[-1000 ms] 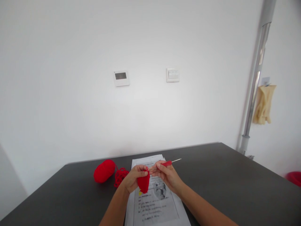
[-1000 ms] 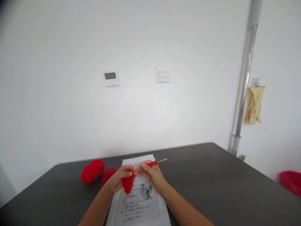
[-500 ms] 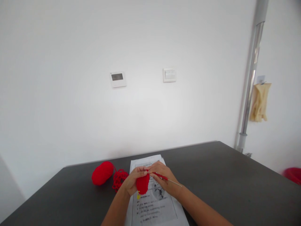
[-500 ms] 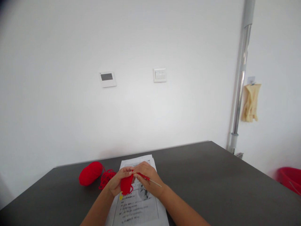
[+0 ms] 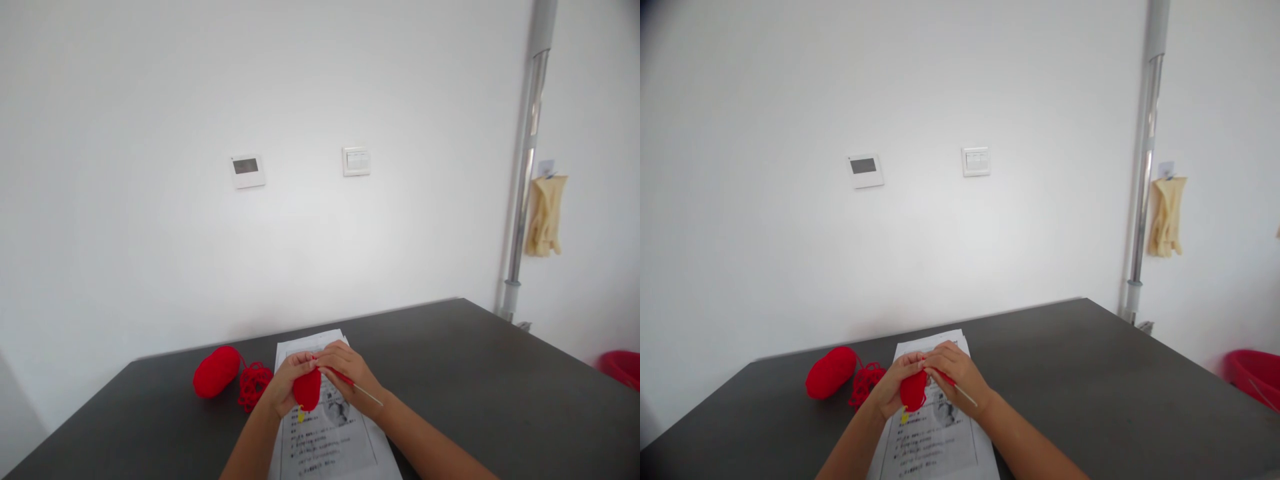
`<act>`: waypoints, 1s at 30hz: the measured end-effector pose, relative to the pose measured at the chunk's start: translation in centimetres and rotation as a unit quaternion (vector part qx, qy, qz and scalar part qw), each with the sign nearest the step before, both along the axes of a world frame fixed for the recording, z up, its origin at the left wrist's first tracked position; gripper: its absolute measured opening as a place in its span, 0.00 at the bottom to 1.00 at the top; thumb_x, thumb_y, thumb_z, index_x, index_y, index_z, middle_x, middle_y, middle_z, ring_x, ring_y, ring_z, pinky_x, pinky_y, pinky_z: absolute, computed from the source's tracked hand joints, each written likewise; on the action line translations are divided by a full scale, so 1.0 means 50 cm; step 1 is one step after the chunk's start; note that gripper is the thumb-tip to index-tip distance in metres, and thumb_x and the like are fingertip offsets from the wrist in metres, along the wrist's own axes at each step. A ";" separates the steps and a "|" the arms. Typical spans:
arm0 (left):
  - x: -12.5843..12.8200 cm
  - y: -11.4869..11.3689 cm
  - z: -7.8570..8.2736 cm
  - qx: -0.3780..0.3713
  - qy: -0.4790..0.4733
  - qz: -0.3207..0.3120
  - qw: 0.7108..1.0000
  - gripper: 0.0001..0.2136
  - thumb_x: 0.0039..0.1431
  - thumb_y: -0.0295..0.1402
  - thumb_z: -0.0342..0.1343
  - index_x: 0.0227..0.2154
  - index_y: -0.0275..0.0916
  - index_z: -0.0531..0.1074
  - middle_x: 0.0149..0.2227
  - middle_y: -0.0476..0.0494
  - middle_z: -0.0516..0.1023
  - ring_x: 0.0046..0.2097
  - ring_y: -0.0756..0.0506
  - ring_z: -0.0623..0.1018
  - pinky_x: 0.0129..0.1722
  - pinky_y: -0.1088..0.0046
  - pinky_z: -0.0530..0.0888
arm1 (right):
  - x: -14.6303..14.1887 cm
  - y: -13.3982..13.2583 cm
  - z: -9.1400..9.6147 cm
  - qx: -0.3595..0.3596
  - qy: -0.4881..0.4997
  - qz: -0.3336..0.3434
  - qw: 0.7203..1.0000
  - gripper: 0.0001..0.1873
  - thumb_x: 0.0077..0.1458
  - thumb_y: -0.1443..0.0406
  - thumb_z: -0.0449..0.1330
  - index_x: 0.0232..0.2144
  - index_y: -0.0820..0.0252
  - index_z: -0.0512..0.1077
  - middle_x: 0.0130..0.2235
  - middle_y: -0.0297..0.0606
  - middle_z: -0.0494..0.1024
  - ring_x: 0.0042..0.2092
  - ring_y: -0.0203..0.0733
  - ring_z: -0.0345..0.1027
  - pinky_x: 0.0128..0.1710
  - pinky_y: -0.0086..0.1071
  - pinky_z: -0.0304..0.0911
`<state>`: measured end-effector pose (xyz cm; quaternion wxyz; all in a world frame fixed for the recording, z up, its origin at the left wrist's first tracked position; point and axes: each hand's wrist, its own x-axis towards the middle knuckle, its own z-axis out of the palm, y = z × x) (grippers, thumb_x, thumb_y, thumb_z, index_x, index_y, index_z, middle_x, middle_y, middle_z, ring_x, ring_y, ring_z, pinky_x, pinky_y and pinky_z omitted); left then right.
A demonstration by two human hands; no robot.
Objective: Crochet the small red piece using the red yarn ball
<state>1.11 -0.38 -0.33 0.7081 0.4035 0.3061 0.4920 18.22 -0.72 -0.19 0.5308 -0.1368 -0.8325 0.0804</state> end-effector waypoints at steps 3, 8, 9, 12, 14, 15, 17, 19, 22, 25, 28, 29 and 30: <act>0.003 -0.003 0.004 0.008 -0.010 0.003 1.000 0.09 0.35 0.27 0.71 0.21 0.32 0.76 0.20 0.46 0.77 0.23 0.53 0.73 0.25 0.80 0.67 | 0.001 0.000 0.002 0.011 0.002 0.000 1.000 0.10 0.61 0.69 0.53 0.44 0.57 0.71 0.38 0.41 0.78 0.41 0.43 0.68 0.42 0.38 0.67; 0.000 -0.008 0.012 0.024 -0.011 -0.016 1.000 0.14 0.34 0.26 0.71 0.30 0.32 0.80 0.27 0.43 0.81 0.28 0.51 0.77 0.31 0.78 0.70 | 0.002 0.001 0.002 0.017 -0.013 0.012 1.000 0.10 0.59 0.71 0.54 0.41 0.58 0.71 0.39 0.41 0.78 0.41 0.42 0.69 0.43 0.38 0.67; -0.001 -0.008 0.013 0.026 -0.009 -0.022 0.999 0.16 0.34 0.26 0.71 0.32 0.31 0.80 0.29 0.41 0.82 0.29 0.50 0.77 0.32 0.78 0.70 | 0.003 0.001 0.002 0.014 -0.017 0.014 1.000 0.10 0.58 0.72 0.54 0.41 0.58 0.71 0.39 0.41 0.78 0.41 0.41 0.69 0.44 0.38 0.67; -0.004 -0.007 0.013 0.029 0.002 -0.034 0.999 0.20 0.35 0.25 0.70 0.37 0.31 0.79 0.34 0.39 0.82 0.32 0.48 0.78 0.35 0.75 0.70 | 0.004 0.004 0.001 0.004 -0.020 0.016 1.000 0.10 0.57 0.73 0.54 0.40 0.58 0.71 0.40 0.41 0.78 0.43 0.41 0.69 0.46 0.37 0.66; -0.005 -0.005 0.011 0.030 0.009 -0.035 0.999 0.21 0.35 0.25 0.70 0.38 0.32 0.79 0.35 0.39 0.82 0.33 0.47 0.78 0.36 0.75 0.70 | 0.004 0.006 -0.001 -0.004 -0.016 0.013 1.000 0.10 0.58 0.72 0.54 0.40 0.58 0.71 0.41 0.41 0.78 0.43 0.40 0.69 0.47 0.37 0.66; -0.006 -0.003 0.010 0.031 0.013 -0.034 0.999 0.21 0.35 0.26 0.70 0.39 0.32 0.79 0.34 0.39 0.82 0.33 0.47 0.78 0.37 0.75 0.70 | 0.003 0.007 -0.002 -0.009 -0.013 0.011 1.000 0.10 0.58 0.72 0.53 0.40 0.57 0.71 0.41 0.41 0.79 0.43 0.40 0.69 0.46 0.37 0.66; -0.008 0.000 0.007 0.033 0.022 -0.029 0.999 0.21 0.36 0.26 0.70 0.40 0.33 0.79 0.33 0.40 0.82 0.33 0.47 0.78 0.36 0.75 0.70 | 0.002 0.009 -0.005 -0.023 -0.007 0.007 1.000 0.10 0.59 0.71 0.53 0.40 0.57 0.72 0.40 0.40 0.79 0.42 0.40 0.70 0.45 0.36 0.66; -0.008 0.004 0.002 0.035 0.030 -0.022 0.999 0.21 0.37 0.27 0.69 0.40 0.34 0.79 0.33 0.41 0.83 0.32 0.48 0.78 0.35 0.76 0.70 | 0.000 0.012 -0.009 -0.041 0.002 0.002 0.999 0.09 0.60 0.69 0.54 0.39 0.57 0.73 0.38 0.40 0.79 0.41 0.40 0.70 0.44 0.35 0.66; -0.006 0.009 -0.005 0.037 0.044 -0.014 0.998 0.21 0.36 0.27 0.70 0.39 0.35 0.79 0.35 0.41 0.83 0.32 0.48 0.79 0.35 0.75 0.70 | -0.002 0.017 -0.017 -0.069 0.015 -0.008 0.997 0.07 0.60 0.66 0.55 0.36 0.57 0.74 0.36 0.39 0.80 0.38 0.40 0.71 0.41 0.34 0.66; -0.002 0.010 -0.008 0.037 0.057 -0.004 0.998 0.22 0.34 0.27 0.71 0.39 0.36 0.79 0.34 0.40 0.83 0.33 0.46 0.79 0.36 0.73 0.70 | -0.006 0.022 -0.026 -0.090 0.020 -0.018 0.996 0.07 0.59 0.65 0.56 0.34 0.57 0.75 0.33 0.39 0.80 0.36 0.39 0.71 0.40 0.33 0.66; 0.000 0.011 -0.008 0.039 0.067 0.015 0.997 0.22 0.32 0.28 0.72 0.37 0.36 0.80 0.31 0.42 0.83 0.32 0.46 0.79 0.35 0.74 0.70 | -0.009 0.024 -0.032 -0.106 0.019 -0.024 0.994 0.08 0.59 0.65 0.56 0.34 0.57 0.76 0.33 0.38 0.80 0.37 0.40 0.71 0.41 0.34 0.65; 0.000 0.012 -0.008 0.040 0.070 0.021 0.997 0.22 0.32 0.28 0.72 0.37 0.36 0.80 0.30 0.43 0.83 0.31 0.46 0.79 0.35 0.73 0.70 | -0.009 0.024 -0.033 -0.111 0.018 -0.025 0.993 0.08 0.59 0.66 0.56 0.34 0.57 0.76 0.34 0.38 0.80 0.37 0.40 0.71 0.41 0.34 0.65; 0.000 0.013 -0.008 0.041 0.073 0.027 0.996 0.22 0.32 0.29 0.72 0.36 0.36 0.80 0.29 0.43 0.83 0.31 0.46 0.79 0.35 0.73 0.70 | -0.009 0.023 -0.033 -0.117 0.017 -0.026 0.993 0.08 0.58 0.66 0.56 0.34 0.57 0.76 0.34 0.38 0.80 0.37 0.40 0.71 0.41 0.34 0.65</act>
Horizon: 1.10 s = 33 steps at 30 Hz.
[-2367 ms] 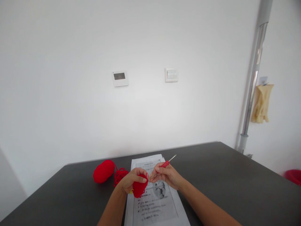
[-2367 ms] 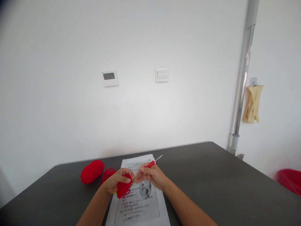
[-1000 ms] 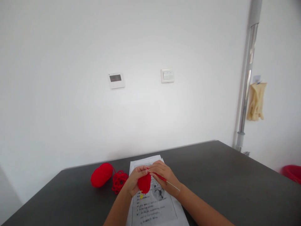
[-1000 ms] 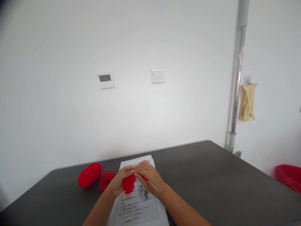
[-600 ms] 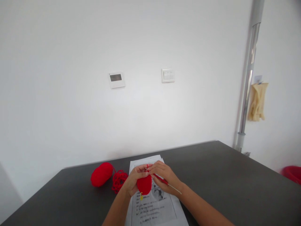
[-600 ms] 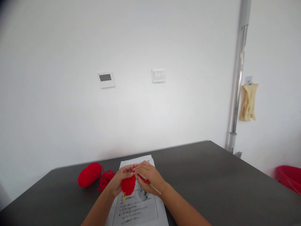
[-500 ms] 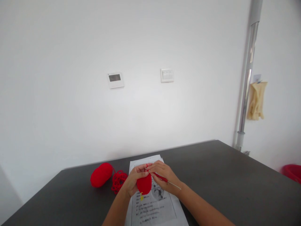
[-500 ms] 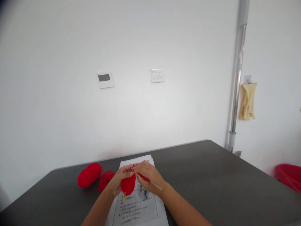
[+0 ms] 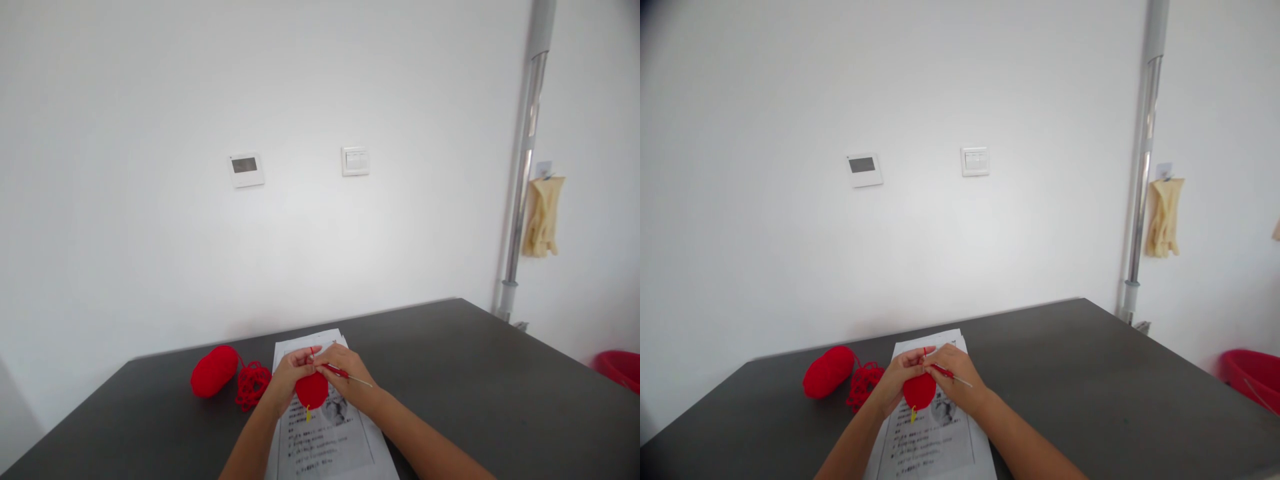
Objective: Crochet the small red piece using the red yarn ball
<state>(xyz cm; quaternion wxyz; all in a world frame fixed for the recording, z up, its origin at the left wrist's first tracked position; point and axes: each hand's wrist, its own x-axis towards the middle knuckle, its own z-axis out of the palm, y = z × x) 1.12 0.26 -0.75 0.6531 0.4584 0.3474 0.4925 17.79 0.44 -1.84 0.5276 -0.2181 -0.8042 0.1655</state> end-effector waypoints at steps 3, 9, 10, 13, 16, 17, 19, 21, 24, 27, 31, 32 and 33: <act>-0.001 0.002 0.000 0.004 0.008 0.020 1.000 0.20 0.32 0.31 0.72 0.34 0.35 0.80 0.29 0.42 0.83 0.30 0.46 0.78 0.35 0.73 0.70 | 0.003 -0.002 0.001 -0.023 0.008 -0.008 1.000 0.08 0.57 0.66 0.57 0.34 0.57 0.77 0.35 0.39 0.81 0.38 0.41 0.72 0.41 0.34 0.65; -0.003 0.003 0.000 0.012 0.025 0.060 0.998 0.18 0.33 0.34 0.71 0.32 0.35 0.80 0.27 0.42 0.82 0.27 0.48 0.77 0.30 0.75 0.68 | 0.006 0.001 -0.002 -0.095 0.035 -0.008 0.995 0.08 0.56 0.66 0.57 0.34 0.56 0.78 0.36 0.39 0.81 0.39 0.42 0.74 0.41 0.33 0.66; -0.003 0.003 0.000 0.012 0.027 0.064 0.997 0.18 0.33 0.34 0.71 0.32 0.35 0.80 0.27 0.43 0.82 0.27 0.49 0.77 0.30 0.75 0.68 | 0.005 0.002 -0.003 -0.107 0.042 -0.007 0.993 0.08 0.55 0.66 0.57 0.34 0.57 0.78 0.36 0.39 0.81 0.39 0.42 0.74 0.41 0.34 0.66; -0.004 0.004 0.000 0.010 0.033 0.068 0.997 0.18 0.33 0.33 0.71 0.32 0.35 0.80 0.26 0.43 0.82 0.25 0.49 0.76 0.29 0.75 0.67 | 0.004 0.003 -0.003 -0.144 0.066 -0.001 0.987 0.08 0.54 0.65 0.59 0.32 0.59 0.78 0.34 0.40 0.81 0.37 0.42 0.74 0.40 0.33 0.66; -0.005 0.004 0.000 0.008 0.034 0.063 0.997 0.18 0.33 0.33 0.71 0.33 0.35 0.80 0.25 0.44 0.82 0.24 0.50 0.75 0.28 0.76 0.66 | 0.004 0.003 0.001 -0.180 0.089 0.013 0.980 0.07 0.53 0.64 0.60 0.31 0.60 0.78 0.33 0.39 0.80 0.35 0.41 0.73 0.39 0.33 0.66; -0.005 0.003 0.001 0.009 0.034 0.060 0.998 0.18 0.33 0.33 0.71 0.33 0.35 0.80 0.25 0.44 0.81 0.24 0.50 0.75 0.27 0.76 0.66 | 0.005 0.003 0.003 -0.192 0.097 0.020 0.976 0.08 0.53 0.63 0.60 0.31 0.60 0.78 0.32 0.39 0.80 0.35 0.40 0.72 0.38 0.33 0.66; -0.008 0.002 0.003 0.010 0.033 0.052 0.998 0.18 0.33 0.32 0.71 0.33 0.34 0.80 0.24 0.45 0.81 0.24 0.50 0.74 0.27 0.76 0.65 | 0.005 0.005 0.006 -0.217 0.111 0.039 0.969 0.09 0.53 0.61 0.61 0.30 0.61 0.78 0.31 0.38 0.79 0.34 0.40 0.71 0.38 0.33 0.66; -0.010 0.000 0.005 0.009 0.031 0.042 0.999 0.18 0.33 0.31 0.71 0.33 0.34 0.80 0.24 0.45 0.80 0.25 0.50 0.74 0.28 0.76 0.65 | 0.005 0.009 0.007 -0.246 0.128 0.062 0.959 0.12 0.52 0.57 0.63 0.29 0.61 0.77 0.30 0.38 0.78 0.34 0.40 0.71 0.38 0.33 0.66; -0.013 -0.003 0.008 0.001 0.027 0.024 0.999 0.16 0.34 0.31 0.71 0.32 0.33 0.80 0.25 0.44 0.80 0.26 0.50 0.75 0.29 0.75 0.65 | 0.008 0.015 0.007 -0.300 0.150 0.107 0.936 0.16 0.50 0.53 0.64 0.28 0.62 0.75 0.29 0.38 0.78 0.33 0.40 0.72 0.37 0.35 0.68; -0.017 -0.005 0.010 -0.008 0.019 0.006 1.000 0.16 0.34 0.31 0.70 0.32 0.33 0.80 0.25 0.43 0.80 0.26 0.50 0.74 0.29 0.75 0.65 | 0.012 0.016 0.010 -0.350 0.168 0.154 0.908 0.17 0.49 0.53 0.65 0.29 0.63 0.74 0.29 0.39 0.79 0.33 0.41 0.74 0.39 0.38 0.69; -0.023 -0.005 0.010 -0.020 0.016 -0.035 0.999 0.18 0.35 0.30 0.70 0.34 0.31 0.80 0.25 0.41 0.79 0.27 0.48 0.75 0.30 0.72 0.66 | 0.019 0.011 0.018 -0.392 0.187 0.206 0.877 0.18 0.49 0.53 0.64 0.29 0.64 0.71 0.31 0.42 0.80 0.35 0.43 0.76 0.42 0.42 0.69; -0.024 -0.005 0.009 -0.021 0.017 -0.045 0.999 0.19 0.35 0.30 0.70 0.35 0.31 0.80 0.26 0.41 0.79 0.27 0.47 0.75 0.31 0.72 0.66 | 0.021 0.010 0.020 -0.398 0.188 0.217 0.871 0.18 0.50 0.53 0.64 0.30 0.64 0.70 0.31 0.42 0.80 0.35 0.43 0.76 0.43 0.42 0.69; -0.026 -0.006 0.009 -0.023 0.018 -0.054 0.998 0.19 0.35 0.30 0.70 0.35 0.31 0.80 0.26 0.41 0.79 0.27 0.47 0.75 0.31 0.72 0.66 | 0.022 0.010 0.022 -0.404 0.186 0.227 0.866 0.18 0.50 0.53 0.64 0.30 0.64 0.70 0.32 0.43 0.80 0.35 0.44 0.76 0.43 0.43 0.69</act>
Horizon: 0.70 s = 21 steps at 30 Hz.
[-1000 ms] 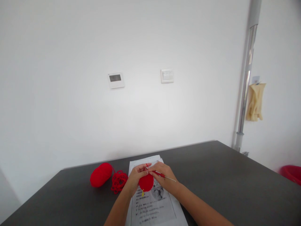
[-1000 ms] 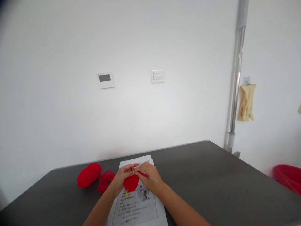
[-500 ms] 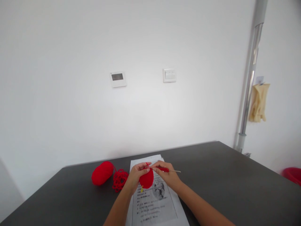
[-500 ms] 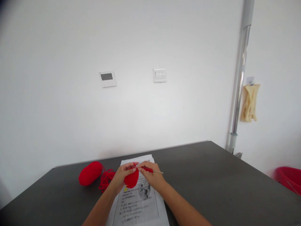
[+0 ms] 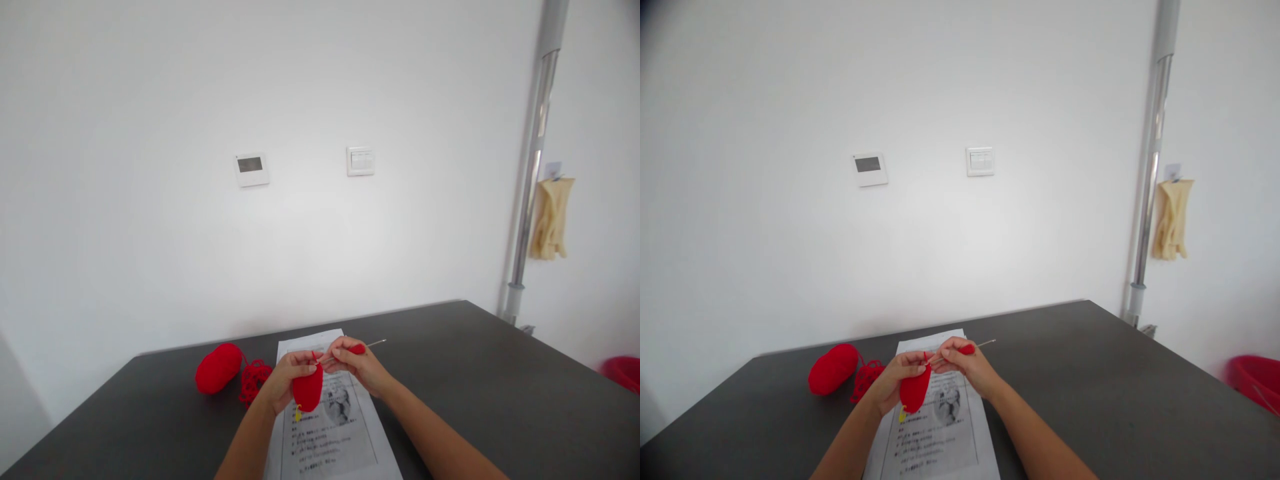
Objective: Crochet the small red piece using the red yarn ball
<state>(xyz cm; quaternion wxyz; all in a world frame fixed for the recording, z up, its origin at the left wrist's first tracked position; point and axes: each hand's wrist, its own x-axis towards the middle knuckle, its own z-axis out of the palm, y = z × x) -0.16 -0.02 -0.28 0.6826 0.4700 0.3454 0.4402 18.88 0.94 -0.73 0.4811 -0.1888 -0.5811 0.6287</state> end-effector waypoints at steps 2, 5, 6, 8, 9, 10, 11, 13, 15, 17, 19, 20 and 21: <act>-0.002 -0.001 0.000 -0.003 0.003 -0.012 1.000 0.18 0.35 0.29 0.69 0.34 0.31 0.80 0.26 0.41 0.79 0.27 0.47 0.75 0.30 0.72 0.66 | 0.003 0.000 0.002 -0.006 0.000 0.019 1.000 0.18 0.49 0.54 0.64 0.30 0.64 0.70 0.32 0.44 0.80 0.34 0.44 0.76 0.43 0.44 0.68; -0.004 -0.002 0.001 -0.010 0.011 -0.024 1.000 0.16 0.34 0.28 0.69 0.32 0.30 0.80 0.26 0.41 0.79 0.24 0.49 0.73 0.26 0.75 0.64 | 0.007 0.002 0.004 -0.008 -0.009 0.041 0.999 0.18 0.49 0.54 0.65 0.29 0.65 0.71 0.32 0.44 0.80 0.34 0.43 0.76 0.43 0.44 0.68; -0.004 -0.002 0.001 -0.011 0.014 -0.026 1.000 0.16 0.33 0.27 0.68 0.32 0.30 0.80 0.25 0.41 0.79 0.24 0.50 0.72 0.26 0.75 0.63 | 0.008 0.002 0.005 -0.007 -0.012 0.046 0.999 0.18 0.49 0.55 0.65 0.29 0.65 0.71 0.32 0.43 0.80 0.33 0.43 0.76 0.43 0.43 0.68; -0.004 -0.002 0.001 -0.015 0.021 -0.027 0.999 0.15 0.33 0.27 0.68 0.30 0.30 0.81 0.25 0.42 0.79 0.23 0.51 0.71 0.24 0.76 0.62 | 0.011 0.002 0.007 -0.003 -0.022 0.052 0.998 0.17 0.48 0.55 0.65 0.29 0.65 0.71 0.31 0.42 0.80 0.33 0.43 0.76 0.42 0.43 0.68; -0.004 -0.002 0.000 -0.016 0.025 -0.027 0.999 0.15 0.33 0.27 0.68 0.29 0.30 0.81 0.24 0.42 0.79 0.22 0.51 0.71 0.24 0.76 0.62 | 0.012 0.002 0.008 0.000 -0.028 0.054 0.998 0.17 0.48 0.55 0.65 0.28 0.65 0.72 0.30 0.42 0.80 0.33 0.43 0.76 0.41 0.42 0.69; -0.004 -0.002 0.000 -0.017 0.029 -0.026 0.999 0.14 0.33 0.27 0.68 0.29 0.30 0.81 0.23 0.43 0.79 0.22 0.51 0.71 0.24 0.76 0.62 | 0.014 0.002 0.010 0.004 -0.036 0.055 0.998 0.17 0.48 0.55 0.66 0.28 0.66 0.72 0.30 0.41 0.80 0.33 0.42 0.76 0.41 0.42 0.69; -0.003 -0.002 -0.001 -0.018 0.033 -0.024 0.999 0.13 0.33 0.27 0.68 0.28 0.31 0.81 0.23 0.43 0.79 0.22 0.51 0.71 0.24 0.76 0.62 | 0.015 0.002 0.012 0.008 -0.045 0.056 0.997 0.17 0.48 0.55 0.66 0.28 0.66 0.73 0.29 0.41 0.80 0.33 0.42 0.76 0.40 0.41 0.69; -0.002 -0.001 -0.002 -0.019 0.043 -0.020 0.999 0.12 0.33 0.28 0.68 0.27 0.31 0.81 0.22 0.44 0.78 0.22 0.51 0.71 0.23 0.77 0.61 | 0.017 0.001 0.015 0.019 -0.064 0.056 0.996 0.17 0.47 0.55 0.66 0.28 0.66 0.74 0.29 0.41 0.80 0.33 0.42 0.76 0.40 0.39 0.69; -0.001 -0.002 -0.003 -0.017 0.054 -0.015 0.998 0.11 0.33 0.29 0.69 0.25 0.32 0.80 0.21 0.44 0.78 0.22 0.52 0.71 0.23 0.77 0.61 | 0.019 0.001 0.017 0.030 -0.083 0.054 0.995 0.16 0.47 0.56 0.66 0.28 0.66 0.74 0.28 0.40 0.80 0.33 0.41 0.76 0.40 0.38 0.70; 0.002 -0.003 -0.002 -0.012 0.066 -0.011 0.998 0.11 0.33 0.30 0.69 0.24 0.32 0.80 0.21 0.44 0.78 0.21 0.52 0.71 0.23 0.77 0.61 | 0.020 0.002 0.016 0.042 -0.101 0.048 0.993 0.16 0.48 0.56 0.65 0.28 0.65 0.75 0.28 0.38 0.79 0.33 0.40 0.76 0.39 0.38 0.70; 0.004 -0.005 -0.001 -0.006 0.079 -0.006 0.997 0.12 0.33 0.31 0.70 0.24 0.32 0.80 0.20 0.45 0.78 0.21 0.52 0.70 0.23 0.76 0.60 | 0.021 0.002 0.013 0.055 -0.118 0.041 0.991 0.15 0.48 0.56 0.64 0.27 0.65 0.75 0.27 0.37 0.79 0.32 0.39 0.75 0.39 0.37 0.70; 0.005 -0.005 0.000 -0.003 0.084 -0.003 0.996 0.12 0.33 0.32 0.70 0.24 0.32 0.80 0.20 0.45 0.77 0.21 0.51 0.70 0.23 0.76 0.61 | 0.020 0.002 0.012 0.062 -0.126 0.036 0.989 0.14 0.49 0.57 0.64 0.27 0.65 0.75 0.27 0.37 0.78 0.32 0.39 0.75 0.39 0.36 0.70; 0.006 -0.005 0.000 0.000 0.090 0.000 0.996 0.12 0.32 0.32 0.70 0.24 0.32 0.80 0.20 0.45 0.77 0.22 0.51 0.71 0.24 0.75 0.61 | 0.020 0.002 0.010 0.071 -0.135 0.031 0.988 0.13 0.49 0.58 0.64 0.27 0.65 0.75 0.27 0.36 0.78 0.32 0.39 0.75 0.38 0.36 0.70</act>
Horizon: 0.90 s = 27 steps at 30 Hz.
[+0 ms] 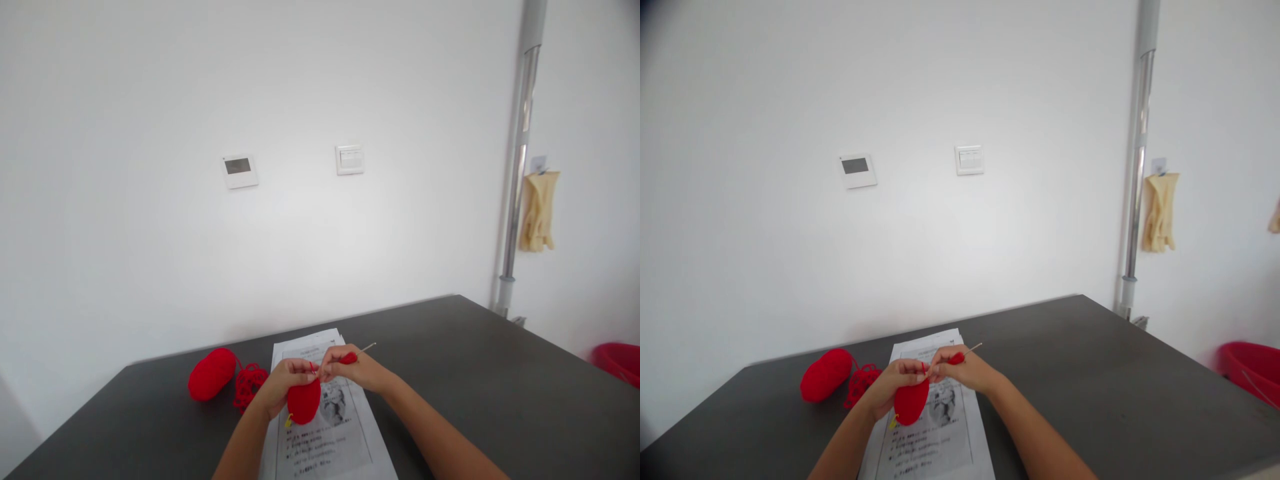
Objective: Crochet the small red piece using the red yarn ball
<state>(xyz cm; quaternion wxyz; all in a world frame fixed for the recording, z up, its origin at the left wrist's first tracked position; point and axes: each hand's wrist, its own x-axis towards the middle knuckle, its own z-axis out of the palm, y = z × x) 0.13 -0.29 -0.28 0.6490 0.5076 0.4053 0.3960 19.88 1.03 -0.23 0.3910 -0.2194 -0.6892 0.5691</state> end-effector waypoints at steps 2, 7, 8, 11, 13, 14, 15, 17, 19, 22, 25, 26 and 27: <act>0.002 0.001 -0.001 0.007 0.010 0.007 1.000 0.12 0.31 0.32 0.70 0.24 0.33 0.79 0.21 0.45 0.77 0.22 0.50 0.71 0.24 0.75 0.61 | -0.001 -0.001 -0.002 0.024 -0.018 -0.011 0.999 0.10 0.51 0.61 0.62 0.27 0.64 0.74 0.27 0.36 0.78 0.32 0.38 0.74 0.38 0.35 0.69; 0.005 0.009 -0.009 0.035 0.045 0.036 0.998 0.11 0.32 0.30 0.68 0.24 0.32 0.80 0.20 0.46 0.77 0.22 0.51 0.69 0.25 0.74 0.60 | -0.002 -0.005 0.003 0.124 -0.080 -0.061 0.987 0.06 0.51 0.70 0.58 0.26 0.62 0.74 0.26 0.32 0.75 0.29 0.35 0.69 0.32 0.28 0.65; 0.006 0.011 -0.012 0.042 0.053 0.042 0.997 0.10 0.33 0.30 0.68 0.23 0.32 0.79 0.20 0.46 0.76 0.22 0.51 0.69 0.25 0.74 0.60 | -0.002 -0.006 0.004 0.149 -0.095 -0.071 0.982 0.06 0.51 0.71 0.57 0.26 0.61 0.74 0.25 0.31 0.75 0.29 0.34 0.67 0.32 0.27 0.64; 0.009 0.019 -0.019 0.063 0.079 0.064 0.993 0.09 0.34 0.29 0.67 0.24 0.33 0.80 0.19 0.48 0.76 0.22 0.50 0.69 0.25 0.74 0.61 | -0.001 -0.007 0.006 0.218 -0.132 -0.092 0.963 0.08 0.52 0.72 0.56 0.26 0.60 0.74 0.25 0.30 0.74 0.29 0.34 0.66 0.32 0.26 0.62; 0.011 0.025 -0.024 0.076 0.091 0.081 0.990 0.09 0.34 0.28 0.67 0.24 0.34 0.80 0.19 0.49 0.76 0.21 0.50 0.70 0.25 0.73 0.61 | -0.003 -0.009 0.005 0.257 -0.150 -0.102 0.949 0.09 0.53 0.72 0.55 0.27 0.59 0.74 0.27 0.31 0.74 0.30 0.35 0.66 0.32 0.26 0.61; 0.011 0.028 -0.026 0.082 0.095 0.089 0.988 0.09 0.34 0.28 0.66 0.24 0.35 0.80 0.18 0.49 0.76 0.21 0.49 0.70 0.25 0.73 0.61 | -0.004 -0.010 0.004 0.276 -0.158 -0.107 0.942 0.09 0.54 0.71 0.54 0.28 0.59 0.73 0.27 0.32 0.75 0.31 0.35 0.66 0.33 0.27 0.61; 0.012 0.031 -0.028 0.087 0.097 0.097 0.987 0.09 0.34 0.28 0.66 0.24 0.35 0.80 0.18 0.49 0.76 0.21 0.49 0.70 0.25 0.73 0.62 | -0.006 -0.011 0.004 0.294 -0.165 -0.112 0.935 0.09 0.55 0.71 0.53 0.28 0.59 0.73 0.28 0.32 0.75 0.31 0.36 0.67 0.33 0.27 0.62; 0.012 0.035 -0.032 0.097 0.100 0.112 0.984 0.09 0.34 0.27 0.66 0.25 0.35 0.80 0.19 0.48 0.78 0.23 0.47 0.72 0.26 0.72 0.64 | -0.010 -0.014 0.003 0.327 -0.179 -0.120 0.920 0.10 0.57 0.71 0.52 0.29 0.59 0.72 0.29 0.33 0.75 0.31 0.36 0.67 0.34 0.28 0.62; 0.011 0.038 -0.034 0.105 0.102 0.127 0.981 0.10 0.33 0.27 0.65 0.25 0.35 0.80 0.21 0.47 0.79 0.25 0.45 0.75 0.28 0.71 0.67 | -0.016 -0.016 0.001 0.358 -0.193 -0.128 0.905 0.11 0.58 0.70 0.50 0.29 0.59 0.71 0.29 0.35 0.75 0.31 0.38 0.67 0.35 0.29 0.63; 0.010 0.039 -0.034 0.115 0.104 0.146 0.977 0.10 0.34 0.27 0.64 0.26 0.35 0.80 0.21 0.46 0.80 0.27 0.43 0.77 0.30 0.69 0.69 | -0.024 -0.020 -0.003 0.397 -0.209 -0.138 0.883 0.11 0.60 0.69 0.49 0.31 0.61 0.70 0.31 0.40 0.75 0.33 0.41 0.68 0.36 0.32 0.64; 0.010 0.039 -0.031 0.123 0.111 0.162 0.973 0.10 0.35 0.26 0.63 0.26 0.35 0.79 0.21 0.46 0.80 0.27 0.42 0.77 0.30 0.68 0.70 | -0.033 -0.022 -0.012 0.427 -0.221 -0.148 0.864 0.11 0.61 0.68 0.48 0.33 0.62 0.70 0.32 0.43 0.75 0.35 0.44 0.68 0.38 0.34 0.64; 0.010 0.039 -0.029 0.127 0.115 0.168 0.971 0.10 0.35 0.26 0.63 0.26 0.35 0.79 0.21 0.46 0.80 0.27 0.42 0.77 0.31 0.68 0.70 | -0.035 -0.023 -0.015 0.434 -0.225 -0.151 0.859 0.11 0.61 0.68 0.47 0.33 0.62 0.70 0.33 0.43 0.75 0.35 0.44 0.69 0.38 0.35 0.64; 0.010 0.039 -0.028 0.132 0.118 0.174 0.969 0.10 0.35 0.25 0.62 0.26 0.35 0.79 0.21 0.46 0.80 0.28 0.42 0.78 0.31 0.68 0.71 | -0.038 -0.023 -0.018 0.440 -0.229 -0.154 0.854 0.12 0.62 0.68 0.47 0.33 0.62 0.70 0.33 0.44 0.75 0.36 0.45 0.69 0.38 0.35 0.64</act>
